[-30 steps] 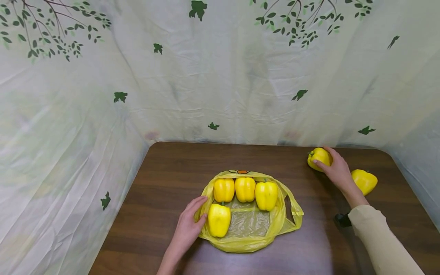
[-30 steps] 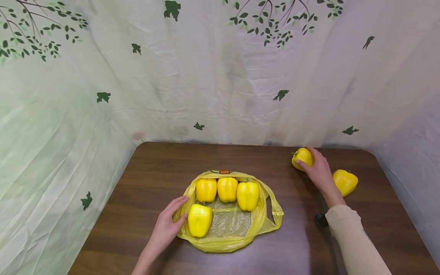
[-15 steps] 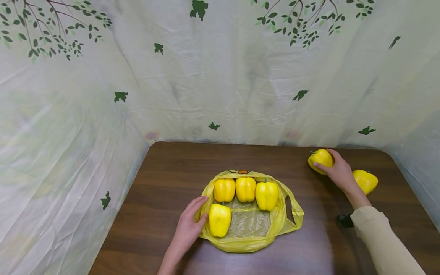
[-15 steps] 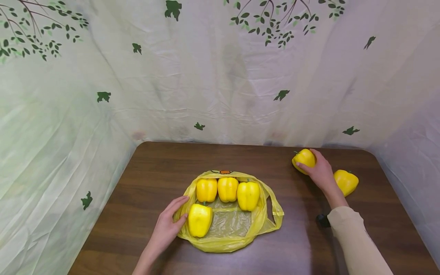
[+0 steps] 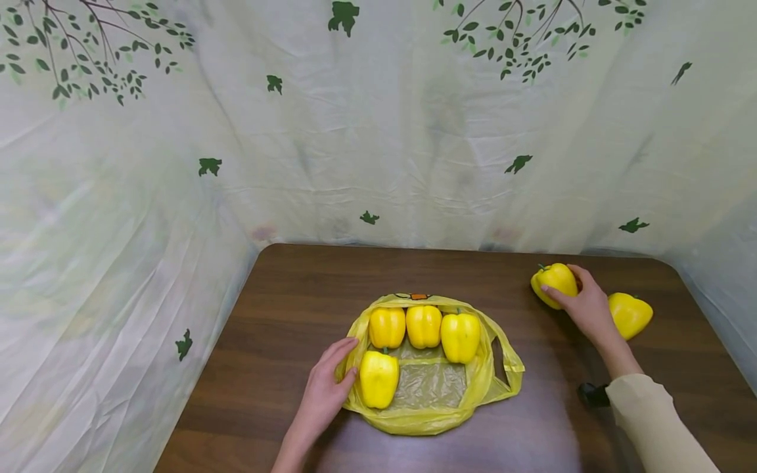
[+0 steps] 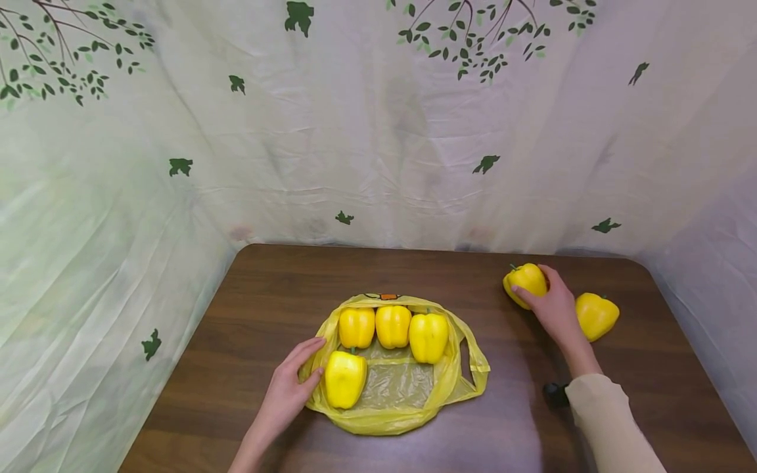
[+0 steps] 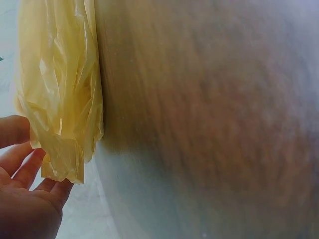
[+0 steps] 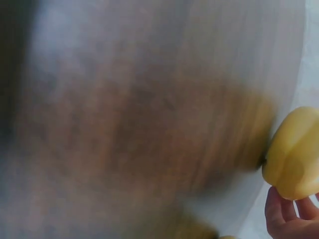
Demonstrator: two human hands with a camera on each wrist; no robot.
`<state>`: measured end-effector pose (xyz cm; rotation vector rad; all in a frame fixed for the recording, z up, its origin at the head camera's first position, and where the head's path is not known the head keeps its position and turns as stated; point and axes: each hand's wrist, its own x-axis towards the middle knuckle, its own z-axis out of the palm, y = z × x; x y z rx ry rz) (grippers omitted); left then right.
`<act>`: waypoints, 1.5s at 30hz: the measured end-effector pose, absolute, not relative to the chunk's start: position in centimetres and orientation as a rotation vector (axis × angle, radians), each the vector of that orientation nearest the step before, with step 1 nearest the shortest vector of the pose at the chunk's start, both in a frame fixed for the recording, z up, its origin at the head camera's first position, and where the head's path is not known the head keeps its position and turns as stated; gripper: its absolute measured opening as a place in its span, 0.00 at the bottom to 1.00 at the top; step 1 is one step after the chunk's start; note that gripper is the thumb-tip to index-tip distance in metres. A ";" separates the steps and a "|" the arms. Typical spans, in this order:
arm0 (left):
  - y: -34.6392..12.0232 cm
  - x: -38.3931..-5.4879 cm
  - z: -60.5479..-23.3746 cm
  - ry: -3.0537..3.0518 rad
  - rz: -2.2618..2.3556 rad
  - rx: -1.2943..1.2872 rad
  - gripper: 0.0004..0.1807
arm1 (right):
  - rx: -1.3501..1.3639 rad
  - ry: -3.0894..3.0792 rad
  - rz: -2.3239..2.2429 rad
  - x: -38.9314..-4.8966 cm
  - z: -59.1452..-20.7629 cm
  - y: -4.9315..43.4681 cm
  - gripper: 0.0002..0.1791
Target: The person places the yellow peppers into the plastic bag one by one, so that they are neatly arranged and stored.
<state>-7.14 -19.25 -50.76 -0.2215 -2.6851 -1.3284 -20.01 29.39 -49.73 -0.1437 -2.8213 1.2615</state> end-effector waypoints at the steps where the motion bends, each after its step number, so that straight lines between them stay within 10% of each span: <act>1: -19.2 -7.1 -50.8 -2.685 -1.328 -0.220 0.27 | -0.147 -2.812 1.268 -19.9 -49.7 29.4 0.52; 45: -19.2 -7.2 -51.2 -2.668 -1.350 -0.234 0.27 | -0.130 -2.671 1.370 -13.5 -48.9 25.2 0.48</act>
